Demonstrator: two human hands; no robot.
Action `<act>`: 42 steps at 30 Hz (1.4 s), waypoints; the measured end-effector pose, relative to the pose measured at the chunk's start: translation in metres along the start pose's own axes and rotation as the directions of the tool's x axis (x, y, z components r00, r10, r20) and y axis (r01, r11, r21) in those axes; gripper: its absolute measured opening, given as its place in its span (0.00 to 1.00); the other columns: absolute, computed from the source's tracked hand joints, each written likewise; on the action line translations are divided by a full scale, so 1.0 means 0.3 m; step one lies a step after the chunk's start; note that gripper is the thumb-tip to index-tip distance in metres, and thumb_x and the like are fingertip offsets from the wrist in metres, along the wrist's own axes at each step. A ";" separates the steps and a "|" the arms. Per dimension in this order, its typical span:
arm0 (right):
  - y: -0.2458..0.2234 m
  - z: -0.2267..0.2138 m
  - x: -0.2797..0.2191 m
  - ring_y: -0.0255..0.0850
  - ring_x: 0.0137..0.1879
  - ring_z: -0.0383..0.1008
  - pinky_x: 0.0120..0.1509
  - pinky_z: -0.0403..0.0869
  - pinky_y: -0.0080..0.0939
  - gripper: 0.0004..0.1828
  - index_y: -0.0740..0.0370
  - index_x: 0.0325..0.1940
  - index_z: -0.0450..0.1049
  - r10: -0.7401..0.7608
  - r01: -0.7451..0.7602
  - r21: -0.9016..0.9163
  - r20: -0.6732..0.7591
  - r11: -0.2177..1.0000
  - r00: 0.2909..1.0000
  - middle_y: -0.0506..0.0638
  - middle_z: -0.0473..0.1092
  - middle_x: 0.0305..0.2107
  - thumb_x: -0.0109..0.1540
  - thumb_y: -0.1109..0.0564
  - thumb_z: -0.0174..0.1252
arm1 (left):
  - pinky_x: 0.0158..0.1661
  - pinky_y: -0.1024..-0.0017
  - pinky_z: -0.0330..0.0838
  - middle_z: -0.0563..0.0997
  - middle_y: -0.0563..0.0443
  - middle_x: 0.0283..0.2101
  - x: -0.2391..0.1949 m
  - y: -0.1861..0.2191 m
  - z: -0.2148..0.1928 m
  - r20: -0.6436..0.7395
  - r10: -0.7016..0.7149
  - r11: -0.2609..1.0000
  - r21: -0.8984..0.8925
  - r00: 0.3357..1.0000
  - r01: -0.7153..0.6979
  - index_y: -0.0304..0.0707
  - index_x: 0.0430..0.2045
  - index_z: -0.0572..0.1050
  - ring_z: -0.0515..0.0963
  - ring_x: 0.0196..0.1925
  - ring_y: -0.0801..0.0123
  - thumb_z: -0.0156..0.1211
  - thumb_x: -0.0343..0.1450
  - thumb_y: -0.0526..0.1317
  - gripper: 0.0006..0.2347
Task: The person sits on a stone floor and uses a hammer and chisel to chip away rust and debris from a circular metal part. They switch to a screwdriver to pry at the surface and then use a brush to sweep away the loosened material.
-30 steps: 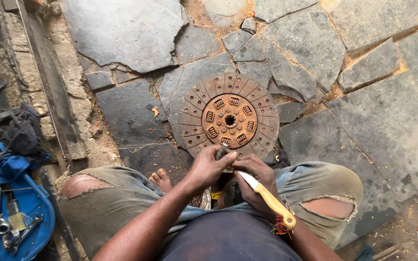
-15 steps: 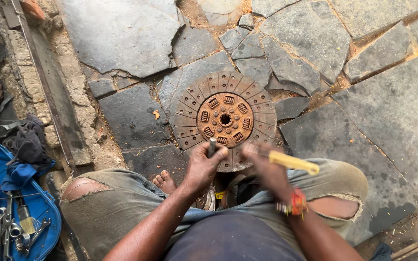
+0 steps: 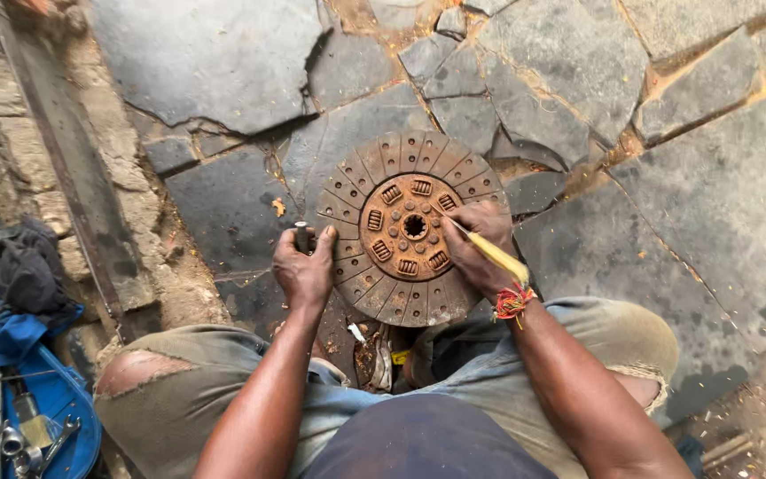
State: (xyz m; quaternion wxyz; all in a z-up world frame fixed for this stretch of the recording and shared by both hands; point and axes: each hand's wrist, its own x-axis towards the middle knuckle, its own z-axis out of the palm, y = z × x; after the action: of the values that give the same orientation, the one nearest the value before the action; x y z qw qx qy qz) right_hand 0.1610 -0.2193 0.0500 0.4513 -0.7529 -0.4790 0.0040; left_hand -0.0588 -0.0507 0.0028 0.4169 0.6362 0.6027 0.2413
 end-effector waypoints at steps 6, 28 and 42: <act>-0.030 -0.007 0.028 0.48 0.39 0.75 0.50 0.72 0.44 0.03 0.66 0.38 0.78 0.010 -0.013 -0.090 -0.036 0.996 0.999 0.57 0.76 0.31 0.61 0.63 0.62 | 0.34 0.67 0.73 0.78 0.55 0.28 0.006 -0.018 0.032 -0.073 0.103 0.984 -0.136 0.992 -0.112 0.37 0.32 0.74 0.78 0.30 0.69 0.71 0.67 0.45 0.13; 0.004 -0.005 0.188 0.43 0.36 0.76 0.42 0.73 0.42 0.09 0.65 0.45 0.80 -0.148 0.114 0.122 0.323 0.986 0.935 0.54 0.76 0.31 0.60 0.65 0.62 | 0.33 0.66 0.73 0.80 0.53 0.27 0.016 0.039 0.007 0.043 0.048 0.995 -0.089 0.998 -0.044 0.38 0.33 0.75 0.78 0.30 0.69 0.68 0.69 0.46 0.12; 0.021 0.027 0.185 0.41 0.37 0.78 0.43 0.76 0.38 0.06 0.67 0.43 0.79 -0.022 -0.002 0.108 0.222 0.994 0.975 0.56 0.77 0.33 0.62 0.64 0.63 | 0.36 0.65 0.74 0.81 0.52 0.28 0.023 0.038 0.021 0.016 0.043 0.990 -0.134 0.999 -0.040 0.35 0.39 0.78 0.80 0.31 0.68 0.68 0.69 0.46 0.14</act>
State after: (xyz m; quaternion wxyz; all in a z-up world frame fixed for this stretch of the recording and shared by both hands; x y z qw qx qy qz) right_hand 0.1921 -0.1744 0.0645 0.4349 -0.7198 -0.5294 0.1120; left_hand -0.0461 -0.0448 0.0075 0.4590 0.6217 0.5678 0.2835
